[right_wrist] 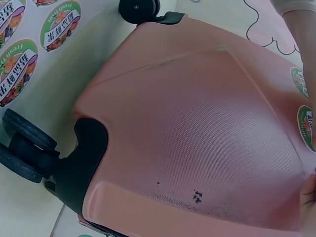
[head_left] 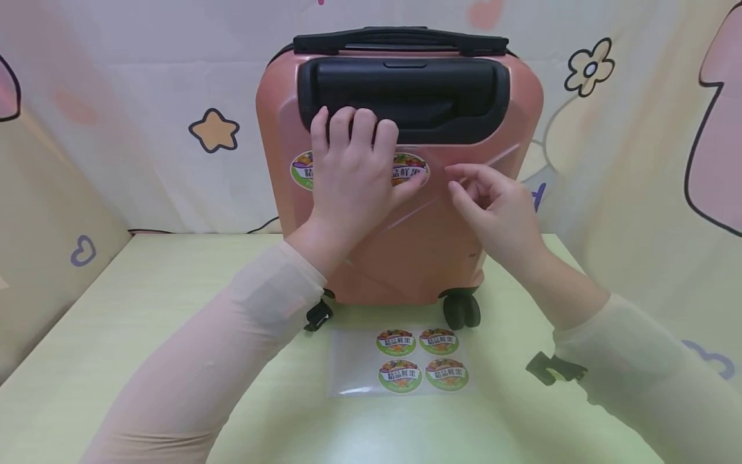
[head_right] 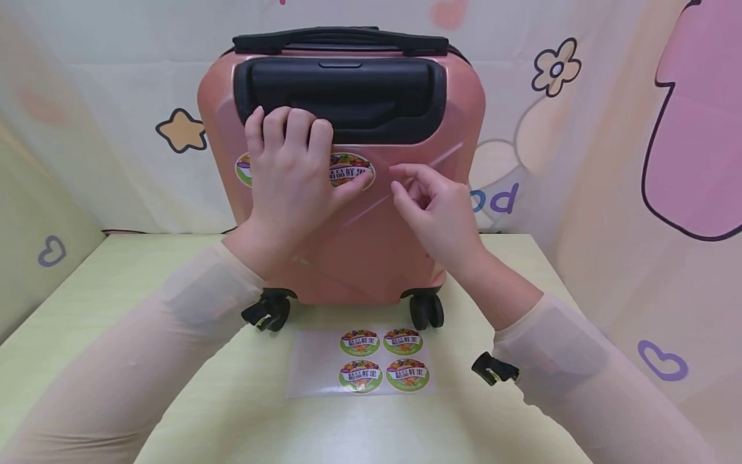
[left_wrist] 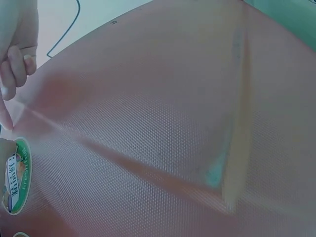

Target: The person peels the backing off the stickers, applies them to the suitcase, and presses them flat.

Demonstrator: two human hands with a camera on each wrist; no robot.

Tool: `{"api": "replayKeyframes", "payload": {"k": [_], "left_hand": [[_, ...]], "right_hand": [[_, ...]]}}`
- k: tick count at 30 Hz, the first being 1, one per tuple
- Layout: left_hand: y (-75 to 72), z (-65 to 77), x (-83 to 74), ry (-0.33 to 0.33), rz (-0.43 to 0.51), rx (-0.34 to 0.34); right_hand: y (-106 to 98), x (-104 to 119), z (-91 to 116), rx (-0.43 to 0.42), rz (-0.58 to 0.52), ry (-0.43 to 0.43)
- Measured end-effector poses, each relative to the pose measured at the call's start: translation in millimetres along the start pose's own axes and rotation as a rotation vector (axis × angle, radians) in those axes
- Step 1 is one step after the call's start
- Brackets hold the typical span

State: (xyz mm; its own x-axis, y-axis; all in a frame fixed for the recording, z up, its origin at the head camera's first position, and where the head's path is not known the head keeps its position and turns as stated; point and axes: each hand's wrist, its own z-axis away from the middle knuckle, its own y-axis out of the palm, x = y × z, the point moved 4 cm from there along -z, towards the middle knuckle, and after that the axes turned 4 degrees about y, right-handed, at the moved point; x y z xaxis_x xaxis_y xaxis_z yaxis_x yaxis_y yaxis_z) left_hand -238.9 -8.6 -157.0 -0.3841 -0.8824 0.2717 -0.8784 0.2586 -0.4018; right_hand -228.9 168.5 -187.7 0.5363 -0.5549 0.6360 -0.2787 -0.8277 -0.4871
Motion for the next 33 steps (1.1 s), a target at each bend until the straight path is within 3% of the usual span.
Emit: {"api": "replayKeyframes", "payload": {"k": [9,13,15,20,23,25,28,33], "left_hand": [[-2.1,-0.5,2.1,-0.018,0.048,-0.015],[-2.6,-0.9,2.4,-0.027,0.05,-0.006],[-2.9,-1.7,2.6,-0.032,0.051,-0.008],[-5.0,-2.7,5.9,-0.03,0.07,-0.02],[-7.6,-1.8,10.8,-0.006,0.089,-0.03],[-9.2,-1.3,14.4,0.015,0.105,-0.034],[-10.6,-0.4,18.8,0.038,0.136,-0.031],[-11.1,-0.8,21.6,0.072,0.181,-0.034]], "right_hand": [[6,3,7,-0.002,0.065,-0.121],[11,5,10,0.006,0.144,-0.234],[16,6,12,0.0,0.238,-0.345],[31,11,21,-0.099,0.585,-0.766],[44,11,24,-0.102,0.75,-0.907],[53,7,23,-0.05,0.831,-0.915],[61,0,18,0.022,0.893,-0.844],[60,-9,9,-0.031,0.935,-0.788]]}}
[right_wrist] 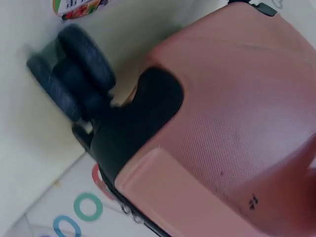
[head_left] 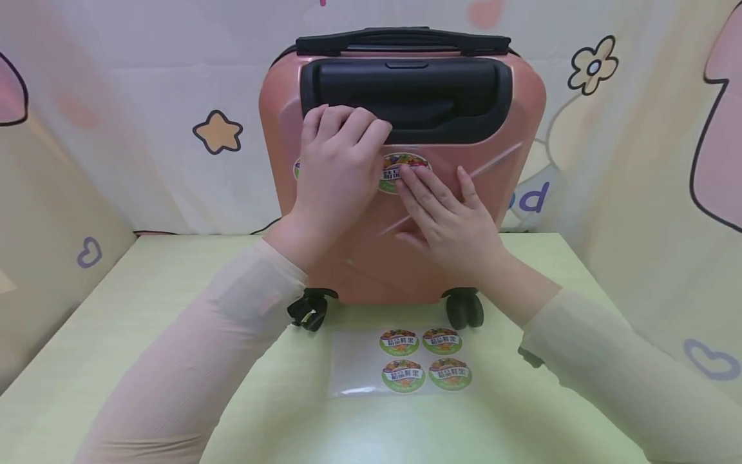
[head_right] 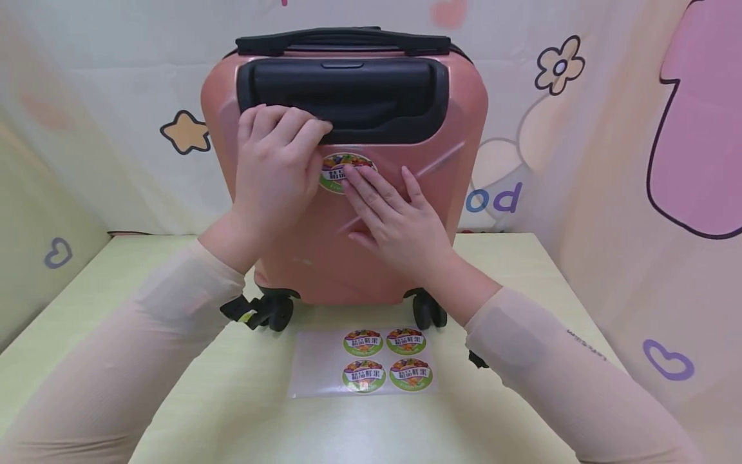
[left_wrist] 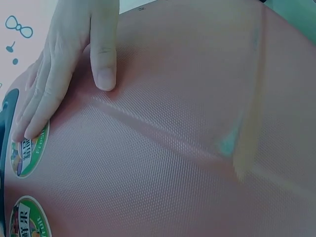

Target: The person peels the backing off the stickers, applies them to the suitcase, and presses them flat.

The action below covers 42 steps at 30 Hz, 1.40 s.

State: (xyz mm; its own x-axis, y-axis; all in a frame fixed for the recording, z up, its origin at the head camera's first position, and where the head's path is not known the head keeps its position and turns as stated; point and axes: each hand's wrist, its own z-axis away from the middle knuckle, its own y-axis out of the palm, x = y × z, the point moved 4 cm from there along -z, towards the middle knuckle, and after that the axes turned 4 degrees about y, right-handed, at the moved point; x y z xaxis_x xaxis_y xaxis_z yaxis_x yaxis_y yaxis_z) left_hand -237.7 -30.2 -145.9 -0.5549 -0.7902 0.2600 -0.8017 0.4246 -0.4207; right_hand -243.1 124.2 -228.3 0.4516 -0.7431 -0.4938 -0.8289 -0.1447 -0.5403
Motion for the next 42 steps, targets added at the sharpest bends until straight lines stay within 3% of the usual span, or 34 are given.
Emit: {"api": "replayKeyframes", "payload": {"k": [5,13,17,19,22,25,30,38,42], "left_hand": [[-0.3,0.5,1.7,0.003,0.018,-0.023],[1.1,0.5,1.3,-0.012,0.029,-0.015],[-0.4,-1.0,0.4,-0.024,0.041,-0.005],[-1.8,-1.3,0.8,-0.029,0.046,0.0],[-3.6,-0.6,2.1,-0.033,0.043,0.013],[-4.8,-0.2,3.0,-0.028,0.047,0.006],[-5.5,-1.0,3.2,-0.008,0.072,-0.017],[-4.1,1.0,3.0,-0.007,0.075,-0.018],[-3.7,1.4,4.7,-0.012,0.083,-0.01]], "right_hand": [[1,-3,0,-0.003,0.013,0.003],[-3,-18,14,0.155,-0.04,0.107],[-3,-20,18,0.062,-0.037,0.127],[-1,-13,16,-0.038,-0.014,0.085],[3,6,4,-0.104,0.022,-0.009],[6,22,-12,-0.066,0.033,-0.07],[10,22,-27,0.019,0.076,-0.057],[4,-3,-20,-0.096,0.063,0.038],[3,-14,-12,-0.083,0.03,0.093]]}}
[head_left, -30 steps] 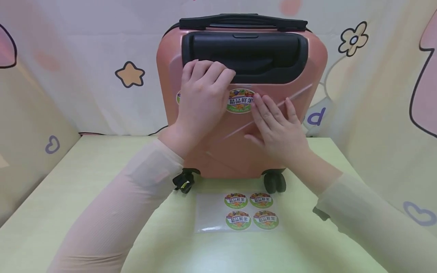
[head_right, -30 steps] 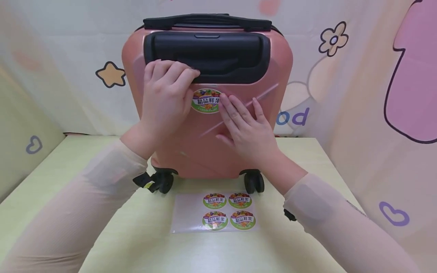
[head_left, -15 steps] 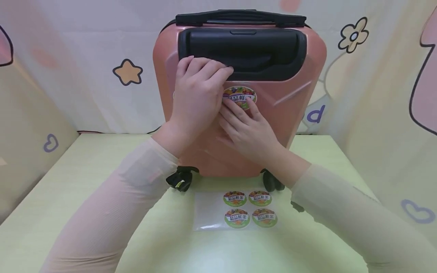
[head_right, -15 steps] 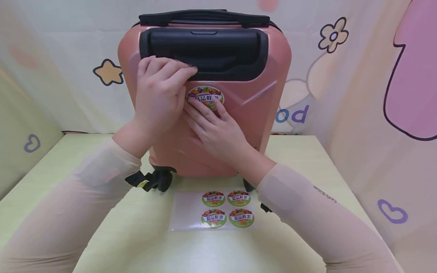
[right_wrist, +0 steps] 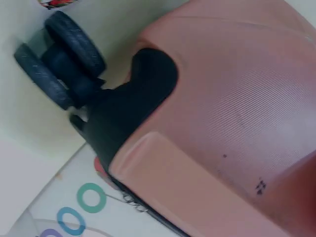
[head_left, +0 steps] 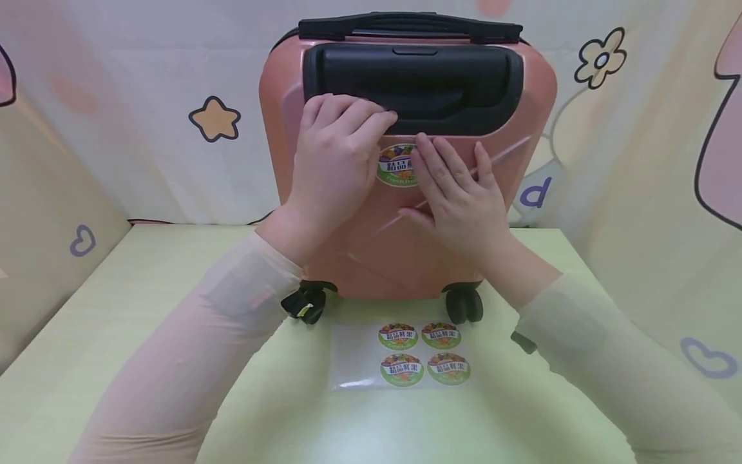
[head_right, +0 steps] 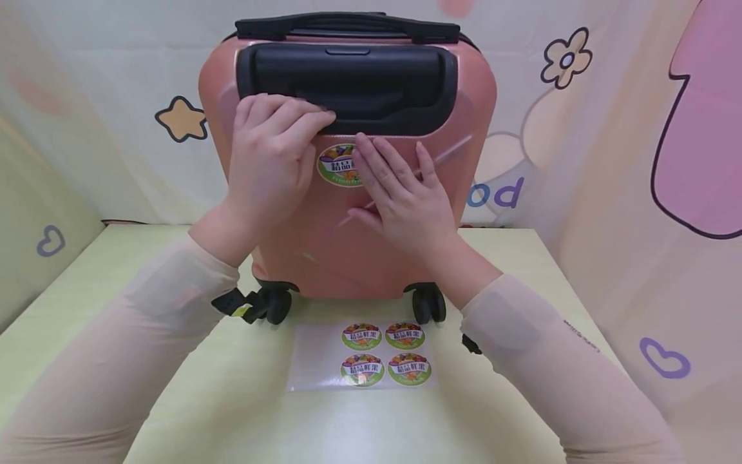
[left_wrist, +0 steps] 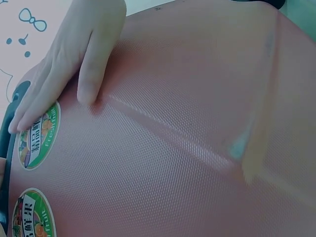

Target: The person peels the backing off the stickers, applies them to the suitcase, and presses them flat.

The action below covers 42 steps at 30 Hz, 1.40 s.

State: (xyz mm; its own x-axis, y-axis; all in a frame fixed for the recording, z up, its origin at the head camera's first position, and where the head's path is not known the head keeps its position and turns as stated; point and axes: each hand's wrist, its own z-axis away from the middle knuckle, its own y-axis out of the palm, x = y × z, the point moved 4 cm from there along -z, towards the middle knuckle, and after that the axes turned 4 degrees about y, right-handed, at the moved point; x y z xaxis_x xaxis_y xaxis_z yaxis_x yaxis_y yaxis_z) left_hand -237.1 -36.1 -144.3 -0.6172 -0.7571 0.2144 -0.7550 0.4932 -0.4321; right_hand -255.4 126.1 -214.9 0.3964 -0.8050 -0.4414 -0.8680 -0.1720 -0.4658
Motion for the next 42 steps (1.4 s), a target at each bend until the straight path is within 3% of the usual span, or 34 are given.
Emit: {"api": "replayKeyframes", "payload": {"k": [4,11,15,23,27,32,35,40,42], "left_hand": [[-1.8,-0.6,0.1,0.003,0.004,0.002],[-3.7,2.5,-1.8,0.003,0.015,0.041],[-4.5,13.9,-3.8,-0.013,0.076,0.098],[-5.7,57.7,-18.2,0.077,0.299,0.092],[-3.0,85.9,-27.0,0.102,0.342,0.178],[1.9,119.8,-34.4,0.074,0.381,0.317],[5.1,134.4,-37.4,0.023,0.423,0.394],[9.2,153.4,-42.8,-0.041,0.492,0.491],[10.1,161.6,-46.1,-0.047,0.503,0.535]], "right_hand": [[-2,-5,7,0.017,-0.028,0.027],[-5,-9,25,0.132,-0.07,0.07],[-4,-5,35,0.088,-0.069,0.029],[-12,16,59,0.061,-0.177,-0.161],[-18,29,70,0.065,-0.277,-0.217],[-21,40,82,0.103,-0.416,-0.184],[-18,44,88,0.203,-0.483,-0.093],[-10,51,104,0.525,-0.611,0.144],[-7,56,113,0.653,-0.668,0.203]]}}
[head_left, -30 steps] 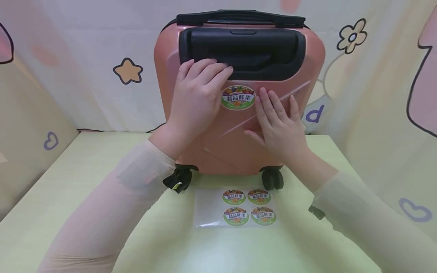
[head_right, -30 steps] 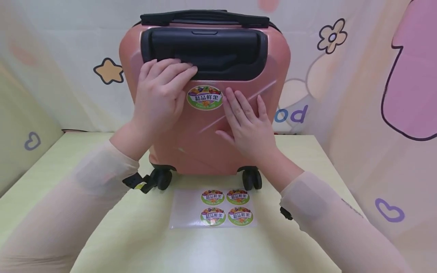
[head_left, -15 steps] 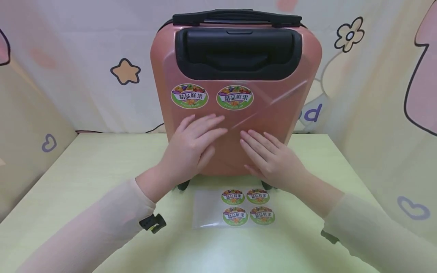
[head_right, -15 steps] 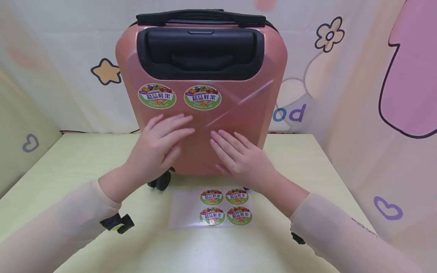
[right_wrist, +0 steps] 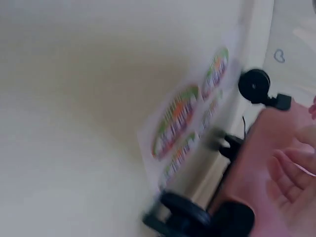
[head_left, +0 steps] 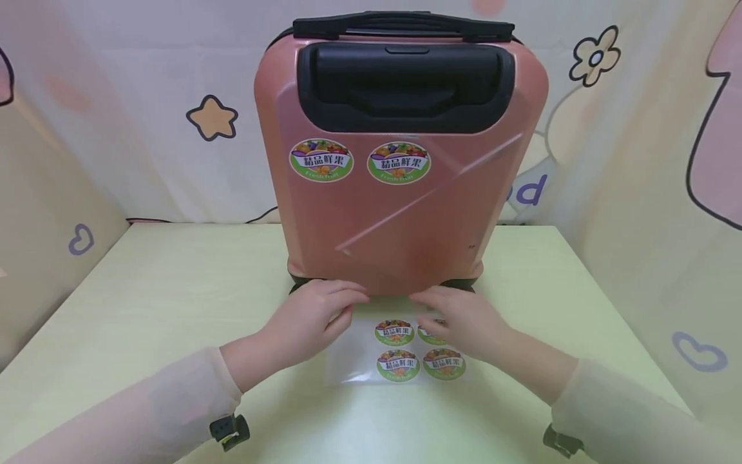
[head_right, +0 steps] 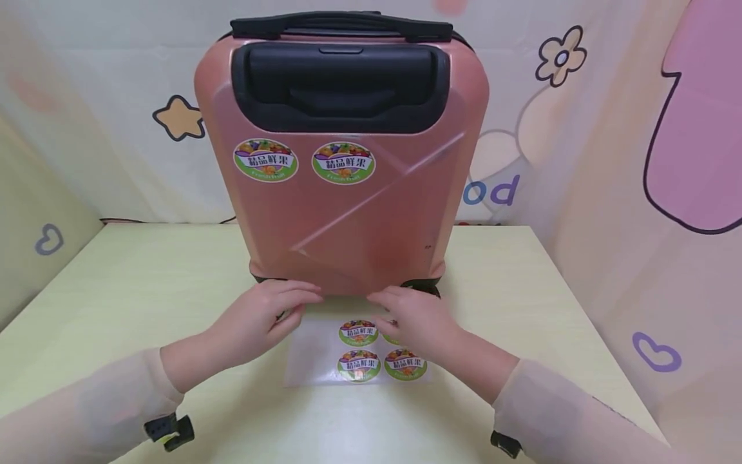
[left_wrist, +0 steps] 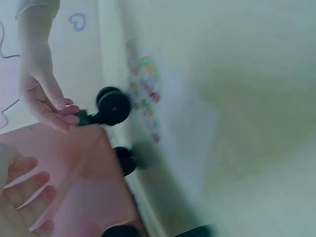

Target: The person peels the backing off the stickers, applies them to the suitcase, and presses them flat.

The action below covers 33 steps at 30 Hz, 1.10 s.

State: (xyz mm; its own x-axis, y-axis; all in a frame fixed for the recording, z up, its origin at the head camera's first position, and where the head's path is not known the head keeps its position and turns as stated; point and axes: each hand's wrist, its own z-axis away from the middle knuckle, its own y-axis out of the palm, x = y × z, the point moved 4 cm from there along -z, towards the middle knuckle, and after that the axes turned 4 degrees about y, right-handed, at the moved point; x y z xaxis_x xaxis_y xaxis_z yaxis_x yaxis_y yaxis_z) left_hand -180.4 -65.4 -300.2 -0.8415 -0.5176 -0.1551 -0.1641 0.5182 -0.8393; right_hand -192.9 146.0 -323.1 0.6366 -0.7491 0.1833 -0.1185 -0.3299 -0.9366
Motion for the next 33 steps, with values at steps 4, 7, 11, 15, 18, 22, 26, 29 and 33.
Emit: {"api": "replayKeyframes", "payload": {"k": [4,7,11,15,18,22,26,29,33], "left_hand": [[15.5,14.3,-1.4,-0.062,0.061,0.117],[27.2,24.1,-1.6,-0.158,0.17,0.205],[40.4,34.5,-3.2,-0.296,0.349,0.29],[50.1,45.8,-4.4,-0.393,0.526,0.323],[54.8,54.2,-3.5,-0.453,0.623,0.335],[61.3,63.9,-3.8,-0.532,0.751,0.351],[68.9,70.4,-6.4,-0.59,0.87,0.359],[73.9,72.5,-9.6,-0.621,0.946,0.355],[81.4,73.1,-14.7,-0.685,1.049,0.346]], "right_hand": [[22,4,11,0.143,-0.052,0.021],[37,7,16,0.186,-0.012,-0.027],[53,8,21,0.254,0.042,-0.029],[62,9,23,0.307,0.055,-0.008],[65,11,24,0.318,0.062,-0.018],[68,15,25,0.325,0.076,-0.04],[69,19,25,0.309,0.107,-0.078],[70,20,24,0.296,0.121,-0.095],[73,18,24,0.282,0.137,-0.106]]}}
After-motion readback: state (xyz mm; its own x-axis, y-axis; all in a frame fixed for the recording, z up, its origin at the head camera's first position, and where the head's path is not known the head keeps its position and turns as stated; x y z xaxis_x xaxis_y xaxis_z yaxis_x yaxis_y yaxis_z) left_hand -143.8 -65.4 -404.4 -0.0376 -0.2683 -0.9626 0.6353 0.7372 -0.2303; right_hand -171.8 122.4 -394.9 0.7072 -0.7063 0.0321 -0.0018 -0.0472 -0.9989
